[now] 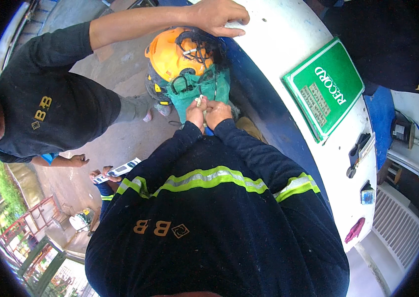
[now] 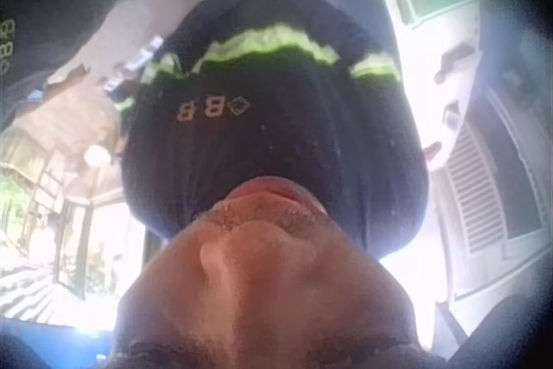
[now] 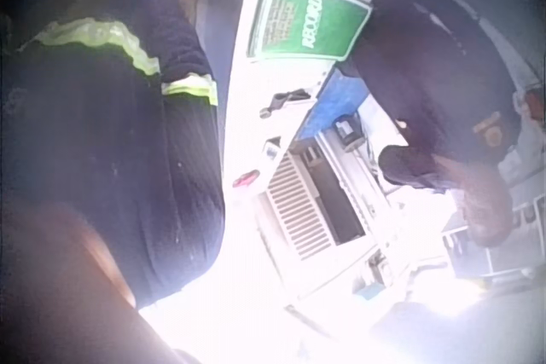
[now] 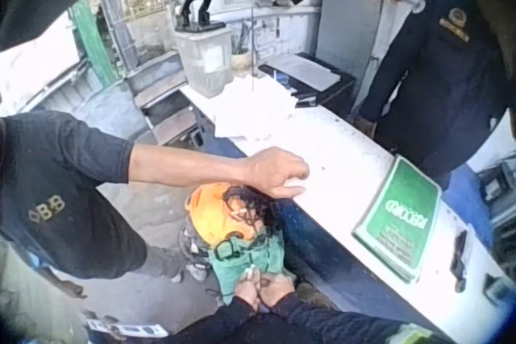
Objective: The person uses a screwdriver to manipulate a small white cylindrical object placed on a green mesh bag. They repeatedly insert and remove the tool while adjusting the object's position. A yellow hard hat and other tools are visible nearby.
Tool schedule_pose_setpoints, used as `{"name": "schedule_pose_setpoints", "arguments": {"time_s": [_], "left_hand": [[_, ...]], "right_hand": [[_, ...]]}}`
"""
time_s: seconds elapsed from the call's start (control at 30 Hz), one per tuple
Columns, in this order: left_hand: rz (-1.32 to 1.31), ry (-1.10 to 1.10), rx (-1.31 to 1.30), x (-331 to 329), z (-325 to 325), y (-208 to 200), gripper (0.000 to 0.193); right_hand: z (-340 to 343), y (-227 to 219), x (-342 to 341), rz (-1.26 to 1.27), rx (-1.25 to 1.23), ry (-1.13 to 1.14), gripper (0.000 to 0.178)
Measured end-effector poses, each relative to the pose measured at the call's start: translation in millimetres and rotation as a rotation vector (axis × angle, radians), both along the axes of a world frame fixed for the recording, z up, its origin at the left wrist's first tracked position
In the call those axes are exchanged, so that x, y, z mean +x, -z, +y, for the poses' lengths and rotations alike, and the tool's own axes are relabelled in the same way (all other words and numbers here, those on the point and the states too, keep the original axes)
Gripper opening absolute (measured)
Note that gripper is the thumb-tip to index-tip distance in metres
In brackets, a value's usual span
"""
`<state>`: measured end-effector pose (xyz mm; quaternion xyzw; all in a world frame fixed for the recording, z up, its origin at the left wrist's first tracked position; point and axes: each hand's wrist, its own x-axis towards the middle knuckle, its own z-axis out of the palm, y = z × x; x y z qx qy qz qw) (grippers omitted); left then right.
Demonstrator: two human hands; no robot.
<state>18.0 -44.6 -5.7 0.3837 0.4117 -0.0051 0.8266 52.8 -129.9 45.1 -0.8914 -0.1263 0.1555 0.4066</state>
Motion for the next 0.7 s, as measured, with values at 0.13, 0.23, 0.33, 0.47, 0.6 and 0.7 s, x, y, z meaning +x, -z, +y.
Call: {"name": "schedule_pose_setpoints", "arguments": {"time_s": [0.13, 0.23, 0.33, 0.47, 0.6, 0.7], "left_hand": [[-0.061, 0.064, 0.097, -3.8, 1.8, 11.5, 0.027], [-0.11, 0.057, 0.078, -2.1, -4.8, 6.1, 0.027], [-0.107, 0.068, 0.037, 3.5, -4.9, -8.5, 0.027], [-0.123, 0.098, 0.026, 1.1, -4.5, 8.2, 0.026], [-0.162, 0.16, 0.002, -7.5, -3.1, 33.1, 0.026], [-0.136, 0.153, 0.076, -7.1, -0.8, 20.7, 0.026]], "right_hand": [[-7.4, -10.0, 24.6, -0.038, -0.163, -0.212, 0.015], [-5.5, -11.4, 38.4, -0.075, -0.239, -0.332, 0.017], [2.8, -5.1, 32.4, -0.011, -0.223, -0.237, 0.017], [10.3, -2.4, 23.2, -0.004, -0.141, -0.027, 0.015], [1.6, 13.4, 45.2, 0.059, 0.101, 0.224, 0.022], [-15.7, -10.1, 46.4, 0.536, 0.256, 0.286, 0.029]]}}
